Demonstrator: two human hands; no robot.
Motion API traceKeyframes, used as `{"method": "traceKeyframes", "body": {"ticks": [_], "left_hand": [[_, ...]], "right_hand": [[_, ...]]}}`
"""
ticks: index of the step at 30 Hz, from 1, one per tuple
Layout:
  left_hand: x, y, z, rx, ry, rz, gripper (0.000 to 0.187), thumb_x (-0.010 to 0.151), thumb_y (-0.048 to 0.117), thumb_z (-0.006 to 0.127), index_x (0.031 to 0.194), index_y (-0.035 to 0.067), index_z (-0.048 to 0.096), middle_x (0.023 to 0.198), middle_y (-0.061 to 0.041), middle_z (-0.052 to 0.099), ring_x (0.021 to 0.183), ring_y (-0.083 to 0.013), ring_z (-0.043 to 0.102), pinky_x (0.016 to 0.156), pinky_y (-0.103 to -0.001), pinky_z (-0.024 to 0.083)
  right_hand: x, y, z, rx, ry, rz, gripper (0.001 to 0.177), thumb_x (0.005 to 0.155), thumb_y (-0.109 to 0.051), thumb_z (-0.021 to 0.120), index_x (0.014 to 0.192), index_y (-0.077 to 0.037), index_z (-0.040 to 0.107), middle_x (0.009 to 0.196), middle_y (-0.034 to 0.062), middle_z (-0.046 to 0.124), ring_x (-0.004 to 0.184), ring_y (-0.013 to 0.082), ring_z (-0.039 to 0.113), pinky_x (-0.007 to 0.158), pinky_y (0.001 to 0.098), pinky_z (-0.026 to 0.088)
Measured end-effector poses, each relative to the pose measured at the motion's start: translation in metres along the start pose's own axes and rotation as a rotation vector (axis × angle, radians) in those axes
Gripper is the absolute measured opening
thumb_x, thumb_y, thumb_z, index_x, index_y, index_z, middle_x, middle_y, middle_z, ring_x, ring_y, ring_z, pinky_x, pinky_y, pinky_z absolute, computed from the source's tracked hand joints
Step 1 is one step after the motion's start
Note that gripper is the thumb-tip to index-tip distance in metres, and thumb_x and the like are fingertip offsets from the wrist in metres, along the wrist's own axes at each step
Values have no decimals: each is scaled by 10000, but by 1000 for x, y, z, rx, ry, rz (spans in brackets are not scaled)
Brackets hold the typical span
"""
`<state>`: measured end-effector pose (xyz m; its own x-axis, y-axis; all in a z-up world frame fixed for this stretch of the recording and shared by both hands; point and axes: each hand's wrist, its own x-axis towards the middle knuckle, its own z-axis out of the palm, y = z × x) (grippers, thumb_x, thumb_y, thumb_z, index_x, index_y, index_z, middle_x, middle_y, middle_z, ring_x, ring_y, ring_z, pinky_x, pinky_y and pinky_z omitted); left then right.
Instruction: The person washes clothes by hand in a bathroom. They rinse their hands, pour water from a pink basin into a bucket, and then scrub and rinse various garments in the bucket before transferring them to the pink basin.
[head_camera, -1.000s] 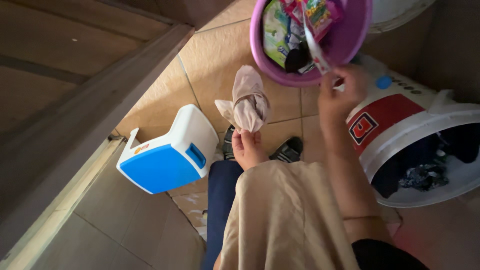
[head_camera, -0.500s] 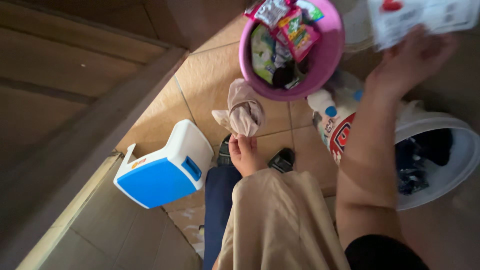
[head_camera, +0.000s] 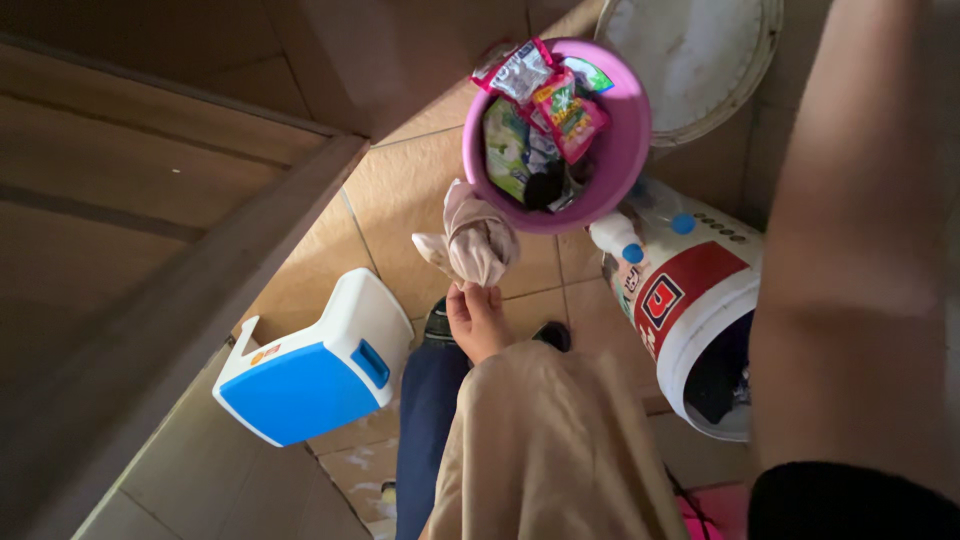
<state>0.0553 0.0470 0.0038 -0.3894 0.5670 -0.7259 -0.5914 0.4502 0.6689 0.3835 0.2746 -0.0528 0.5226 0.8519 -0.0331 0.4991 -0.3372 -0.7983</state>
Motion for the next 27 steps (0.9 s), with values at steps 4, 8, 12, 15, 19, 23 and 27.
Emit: {"method": "traceKeyframes", "body": {"ticks": [4,8,12,15,19,23,27], "left_hand": [[11,-5,-13,-9,-23,8,206,1016,134,630,1195,33,624,868,8,599,737,-56,523,742,-250,516],[14,-4,-20,-41,-33,19,215,1017,138,643,1203,31,628,888,14,590,751,-53,519,738,-257,505],[14,3,-17,-1,62,-21,225,981,156,632,1183,58,618,939,9,634,805,-64,582,779,-257,528],[13,0,-21,14,69,27,218,999,152,647,1187,45,623,942,-4,624,812,-70,579,789,-268,544],[18,-11,-36,5,94,18,204,1007,132,642,1182,28,626,985,-30,664,812,-85,593,753,-258,525],[29,-27,-62,-104,-35,63,186,1023,115,619,1183,21,613,1015,-42,669,833,-95,608,740,-277,540],[38,-35,-86,-62,-24,24,187,1013,114,605,1183,38,607,1062,-53,685,871,-116,644,736,-279,542]], "right_hand": [[-15,-11,36,-324,-162,-111,498,949,-164,779,1353,-57,508,1073,161,602,886,259,532,690,401,445],[-19,-12,65,-410,-230,-165,566,908,-204,816,1363,-53,515,1114,182,601,931,285,543,717,424,462],[-35,-12,76,-440,-284,-169,635,866,-244,854,1372,-49,522,1154,202,599,976,310,555,743,447,479],[-55,-15,78,-477,-326,-145,688,835,-273,881,1380,-47,528,1184,217,598,1009,329,564,764,465,491],[-82,-9,48,-570,-394,-43,758,794,-313,919,1390,-43,535,1224,237,596,1054,354,576,791,488,508],[-114,24,81,-466,-186,-242,943,770,-313,941,1514,-22,440,1397,250,514,1251,402,502,998,550,453],[-118,85,143,-258,41,-158,1018,817,-403,963,1517,2,345,1447,240,481,1294,449,449,1092,574,408]]}}
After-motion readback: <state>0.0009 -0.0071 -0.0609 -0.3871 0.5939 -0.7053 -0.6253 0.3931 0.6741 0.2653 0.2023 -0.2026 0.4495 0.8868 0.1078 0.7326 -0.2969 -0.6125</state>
